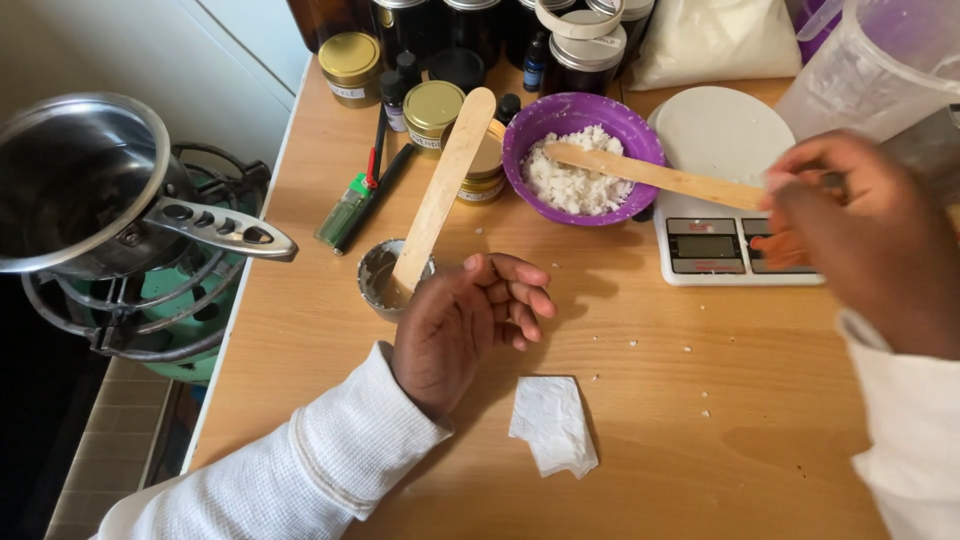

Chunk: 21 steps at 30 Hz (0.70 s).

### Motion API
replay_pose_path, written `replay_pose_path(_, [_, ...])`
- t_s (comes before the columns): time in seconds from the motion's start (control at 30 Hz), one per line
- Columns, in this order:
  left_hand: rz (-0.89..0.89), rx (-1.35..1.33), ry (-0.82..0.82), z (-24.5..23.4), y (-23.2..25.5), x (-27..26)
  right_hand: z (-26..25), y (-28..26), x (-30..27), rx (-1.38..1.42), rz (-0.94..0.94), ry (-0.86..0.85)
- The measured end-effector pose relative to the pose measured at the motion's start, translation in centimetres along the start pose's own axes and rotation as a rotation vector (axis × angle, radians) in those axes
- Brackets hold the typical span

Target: Mixing wax flakes and fragrance or colorant in a small container using a wooden stick.

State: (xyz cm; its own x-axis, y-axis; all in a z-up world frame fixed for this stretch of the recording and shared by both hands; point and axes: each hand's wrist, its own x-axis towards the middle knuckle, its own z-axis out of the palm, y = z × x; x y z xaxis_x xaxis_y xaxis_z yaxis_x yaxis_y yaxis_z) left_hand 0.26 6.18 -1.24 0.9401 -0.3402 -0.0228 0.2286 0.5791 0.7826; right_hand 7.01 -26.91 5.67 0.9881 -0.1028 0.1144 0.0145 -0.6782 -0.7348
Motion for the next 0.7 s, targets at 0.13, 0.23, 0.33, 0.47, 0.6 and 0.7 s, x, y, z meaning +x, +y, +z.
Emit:
replay_pose_path(0.13, [0.021, 0.026, -0.012, -0.2, 0.3, -0.1, -3.0, 15.0, 7.7, 0.081, 0.054, 0.038])
replay_pose_path(0.23, [0.027, 0.014, -0.035, -0.5, 0.1, 0.1, -3.9, 19.5, 9.2, -0.087, 0.094, 0.106])
replay_pose_path(0.33, [0.020, 0.008, -0.031, -0.6, 0.0, 0.2, -3.3, 19.7, 8.7, -0.201, 0.006, 0.161])
replay_pose_path(0.47, [0.011, 0.003, -0.026, -0.8, -0.2, 0.4, -2.9, 23.4, 9.5, -0.481, -0.357, 0.258])
replay_pose_path(0.6, [0.008, -0.005, -0.026, -1.1, -0.4, 0.5, -3.3, 19.2, 8.9, -0.331, -0.386, 0.055])
replay_pose_path(0.7, [-0.004, 0.004, -0.016, -0.9, -0.3, 0.5, -4.3, 21.6, 10.8, -0.818, -0.447, -0.003])
